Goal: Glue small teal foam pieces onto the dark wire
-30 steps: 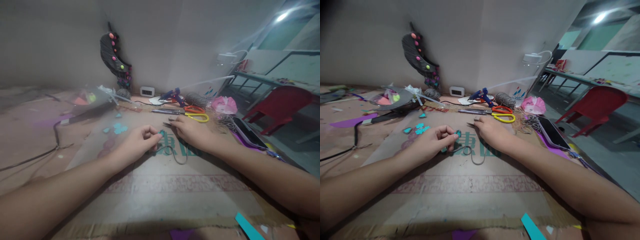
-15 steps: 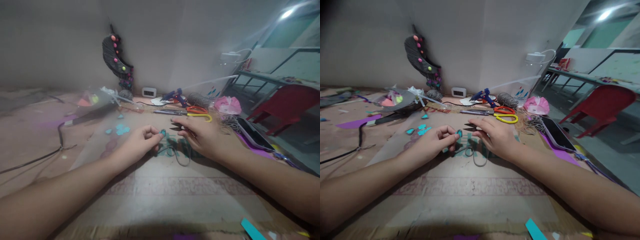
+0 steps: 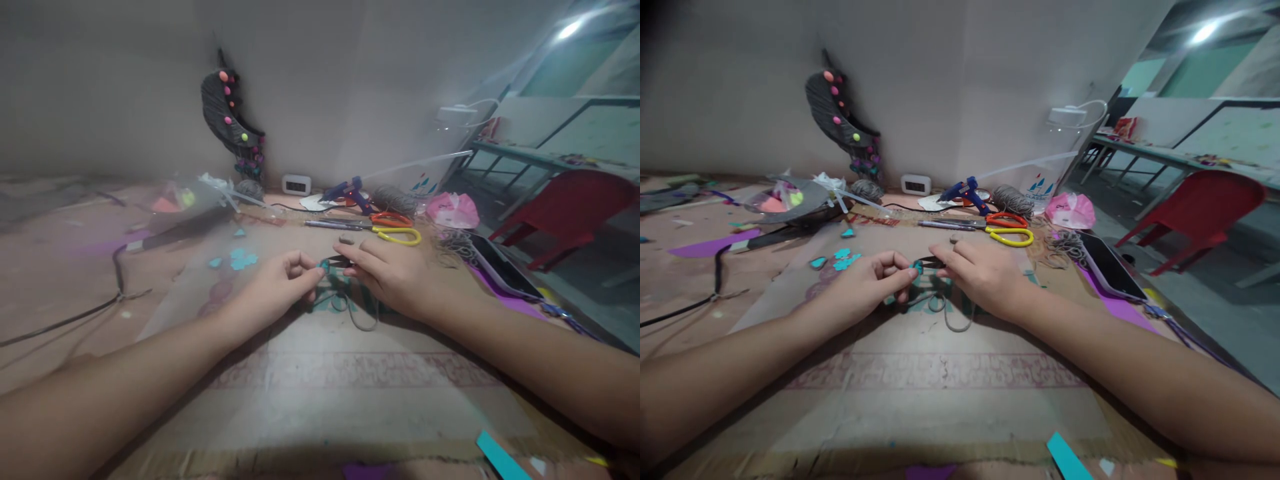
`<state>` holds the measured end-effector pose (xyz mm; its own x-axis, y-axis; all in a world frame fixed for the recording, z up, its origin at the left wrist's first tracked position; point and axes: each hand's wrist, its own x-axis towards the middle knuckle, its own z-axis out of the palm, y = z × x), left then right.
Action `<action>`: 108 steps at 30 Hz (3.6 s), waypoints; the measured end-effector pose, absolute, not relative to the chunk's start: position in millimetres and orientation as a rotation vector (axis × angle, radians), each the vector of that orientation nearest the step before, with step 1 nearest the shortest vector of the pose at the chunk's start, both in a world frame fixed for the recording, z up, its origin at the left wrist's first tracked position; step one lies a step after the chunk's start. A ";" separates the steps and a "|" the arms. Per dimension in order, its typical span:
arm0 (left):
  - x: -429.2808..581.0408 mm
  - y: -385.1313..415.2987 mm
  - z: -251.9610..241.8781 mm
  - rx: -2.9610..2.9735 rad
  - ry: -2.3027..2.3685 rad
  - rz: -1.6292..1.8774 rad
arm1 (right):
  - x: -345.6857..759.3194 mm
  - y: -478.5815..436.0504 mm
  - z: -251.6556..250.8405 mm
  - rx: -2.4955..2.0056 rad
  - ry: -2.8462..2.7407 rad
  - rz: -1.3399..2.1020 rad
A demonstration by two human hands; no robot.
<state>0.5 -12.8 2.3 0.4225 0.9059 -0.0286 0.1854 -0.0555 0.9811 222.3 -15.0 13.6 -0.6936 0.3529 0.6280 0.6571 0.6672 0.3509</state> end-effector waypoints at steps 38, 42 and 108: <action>-0.1 -12.8 2.1 1.551 1.001 0.773 | 219.2 -25.1 26.8 -0.995 -2.393 -0.523; -0.2 -12.2 3.2 1.557 1.000 0.777 | 218.6 -30.4 37.1 -1.072 -2.416 -0.495; 2.1 -16.2 4.7 1.625 1.034 0.775 | 219.0 -6.3 14.0 -1.146 -2.148 0.071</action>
